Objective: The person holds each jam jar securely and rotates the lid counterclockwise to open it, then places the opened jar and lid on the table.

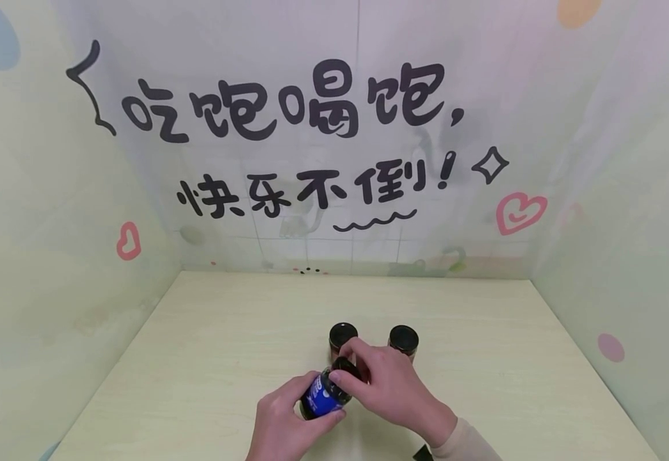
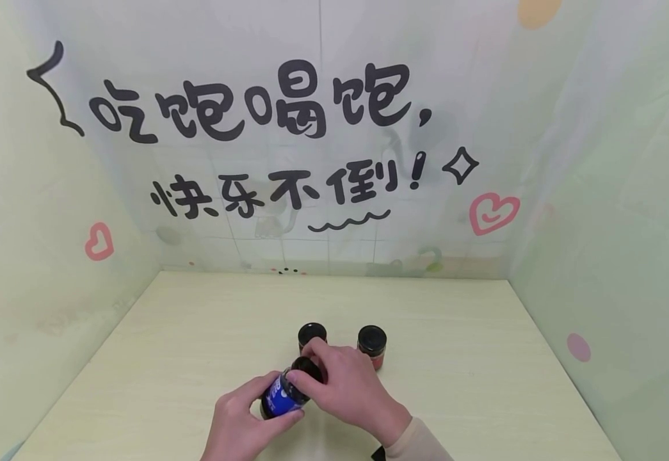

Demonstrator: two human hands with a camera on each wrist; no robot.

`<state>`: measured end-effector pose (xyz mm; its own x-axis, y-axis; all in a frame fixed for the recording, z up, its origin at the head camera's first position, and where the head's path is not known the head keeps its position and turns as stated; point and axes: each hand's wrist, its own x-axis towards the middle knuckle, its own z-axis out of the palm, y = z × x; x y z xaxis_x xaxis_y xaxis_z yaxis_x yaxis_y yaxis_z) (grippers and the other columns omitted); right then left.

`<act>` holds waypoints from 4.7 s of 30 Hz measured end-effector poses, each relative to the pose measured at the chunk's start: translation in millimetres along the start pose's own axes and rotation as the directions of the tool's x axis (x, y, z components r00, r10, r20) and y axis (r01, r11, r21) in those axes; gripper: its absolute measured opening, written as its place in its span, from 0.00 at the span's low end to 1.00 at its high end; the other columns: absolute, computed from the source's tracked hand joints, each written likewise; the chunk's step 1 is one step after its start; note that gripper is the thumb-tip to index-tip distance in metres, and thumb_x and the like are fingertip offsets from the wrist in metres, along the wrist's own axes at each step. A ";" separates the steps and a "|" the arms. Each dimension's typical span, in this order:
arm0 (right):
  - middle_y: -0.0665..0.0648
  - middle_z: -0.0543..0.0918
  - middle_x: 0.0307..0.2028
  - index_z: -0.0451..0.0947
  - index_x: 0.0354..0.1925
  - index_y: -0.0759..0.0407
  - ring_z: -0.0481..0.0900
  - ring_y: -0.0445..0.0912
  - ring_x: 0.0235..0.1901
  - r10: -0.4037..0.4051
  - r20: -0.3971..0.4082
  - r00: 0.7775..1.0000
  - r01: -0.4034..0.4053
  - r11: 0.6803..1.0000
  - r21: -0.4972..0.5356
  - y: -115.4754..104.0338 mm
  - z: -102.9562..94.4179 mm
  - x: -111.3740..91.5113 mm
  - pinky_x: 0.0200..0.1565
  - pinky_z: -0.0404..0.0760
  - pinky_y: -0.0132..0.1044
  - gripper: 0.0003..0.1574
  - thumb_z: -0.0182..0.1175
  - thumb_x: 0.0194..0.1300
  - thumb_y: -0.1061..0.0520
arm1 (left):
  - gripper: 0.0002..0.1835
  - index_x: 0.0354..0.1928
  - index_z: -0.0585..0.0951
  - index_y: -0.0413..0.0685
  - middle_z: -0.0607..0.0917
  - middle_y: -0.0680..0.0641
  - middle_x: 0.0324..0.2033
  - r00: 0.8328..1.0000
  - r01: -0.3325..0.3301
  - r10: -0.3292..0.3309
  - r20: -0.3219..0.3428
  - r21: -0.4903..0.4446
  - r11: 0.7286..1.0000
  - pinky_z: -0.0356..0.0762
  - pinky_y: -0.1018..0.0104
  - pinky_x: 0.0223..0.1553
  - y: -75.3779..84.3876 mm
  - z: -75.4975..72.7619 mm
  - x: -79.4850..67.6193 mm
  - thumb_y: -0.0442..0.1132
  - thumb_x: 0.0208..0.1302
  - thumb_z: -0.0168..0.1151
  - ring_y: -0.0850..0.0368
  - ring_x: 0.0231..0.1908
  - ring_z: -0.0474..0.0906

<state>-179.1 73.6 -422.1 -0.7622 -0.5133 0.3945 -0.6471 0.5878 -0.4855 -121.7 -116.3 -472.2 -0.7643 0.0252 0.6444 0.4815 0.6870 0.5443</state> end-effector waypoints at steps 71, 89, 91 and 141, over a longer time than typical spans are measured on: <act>0.39 0.69 0.13 0.72 0.36 0.32 0.66 0.33 0.14 0.174 0.004 0.985 -0.174 0.983 0.058 -5.1 0.5 -2.5 0.19 0.65 0.30 0.19 0.53 0.52 0.27 | 0.32 0.43 0.79 0.64 0.77 0.69 0.34 0.990 0.133 -0.135 0.043 0.056 0.990 0.74 0.72 0.32 8.1 -1.8 4.1 0.54 0.28 0.78 0.73 0.32 0.73; 0.36 0.76 0.23 0.75 0.39 0.33 0.71 0.35 0.20 0.130 0.044 0.991 -0.135 0.983 0.126 -10.9 -4.0 -1.6 0.23 0.69 0.29 0.18 0.59 0.52 0.32 | 0.31 0.43 0.77 0.64 0.76 0.67 0.33 0.970 0.204 -0.214 0.117 0.091 0.975 0.75 0.71 0.32 7.0 -3.6 2.4 0.56 0.30 0.77 0.71 0.30 0.73; 0.36 0.77 0.26 0.76 0.39 0.36 0.72 0.35 0.21 0.123 0.048 0.991 -0.129 0.980 0.152 -10.4 -4.2 -1.7 0.24 0.70 0.29 0.18 0.60 0.52 0.33 | 0.31 0.43 0.77 0.65 0.76 0.68 0.34 0.974 0.191 -0.200 0.105 0.086 0.978 0.75 0.71 0.32 6.6 -3.1 1.8 0.56 0.29 0.77 0.72 0.31 0.73; 0.44 0.75 0.38 0.71 0.47 0.38 0.77 0.41 0.33 -0.037 0.032 0.999 0.023 0.932 0.361 -5.2 -5.1 -7.4 0.34 0.79 0.31 0.23 0.66 0.52 0.46 | 0.33 0.44 0.77 0.59 0.80 0.59 0.37 0.921 0.333 -0.345 0.180 0.095 0.938 0.76 0.66 0.37 2.1 -8.4 -1.0 0.58 0.30 0.76 0.66 0.35 0.75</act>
<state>-170.2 77.6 -418.5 -0.7368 -0.5545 0.3868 -0.6143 0.3101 -0.7256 -116.3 -120.9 -467.2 -0.9474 -0.0832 0.3089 0.1565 0.7216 0.6744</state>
